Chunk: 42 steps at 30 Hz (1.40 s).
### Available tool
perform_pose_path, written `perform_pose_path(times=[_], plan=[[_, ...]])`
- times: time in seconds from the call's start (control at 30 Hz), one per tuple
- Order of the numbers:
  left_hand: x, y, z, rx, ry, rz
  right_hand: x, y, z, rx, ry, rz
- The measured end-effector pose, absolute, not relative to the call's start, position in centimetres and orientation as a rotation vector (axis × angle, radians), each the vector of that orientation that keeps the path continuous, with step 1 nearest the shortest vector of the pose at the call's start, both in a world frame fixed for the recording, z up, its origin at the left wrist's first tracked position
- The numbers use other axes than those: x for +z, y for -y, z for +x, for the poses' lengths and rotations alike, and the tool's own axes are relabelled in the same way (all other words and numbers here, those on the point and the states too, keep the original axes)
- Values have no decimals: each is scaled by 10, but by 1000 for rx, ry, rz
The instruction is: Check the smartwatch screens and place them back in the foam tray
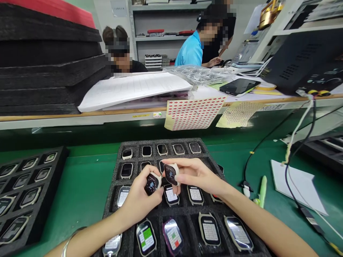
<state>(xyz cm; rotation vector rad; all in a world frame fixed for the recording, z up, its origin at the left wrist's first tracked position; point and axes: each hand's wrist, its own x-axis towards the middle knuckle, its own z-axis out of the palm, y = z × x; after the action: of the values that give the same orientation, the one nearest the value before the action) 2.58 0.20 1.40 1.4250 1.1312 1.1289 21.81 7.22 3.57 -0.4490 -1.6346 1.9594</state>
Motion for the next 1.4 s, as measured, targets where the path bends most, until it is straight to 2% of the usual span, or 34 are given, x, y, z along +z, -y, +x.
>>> perform_pose_path(times=[1.4], plan=[[19,-1,24,1198,-1180,1523,37,-65,219,1962,1666,-539]])
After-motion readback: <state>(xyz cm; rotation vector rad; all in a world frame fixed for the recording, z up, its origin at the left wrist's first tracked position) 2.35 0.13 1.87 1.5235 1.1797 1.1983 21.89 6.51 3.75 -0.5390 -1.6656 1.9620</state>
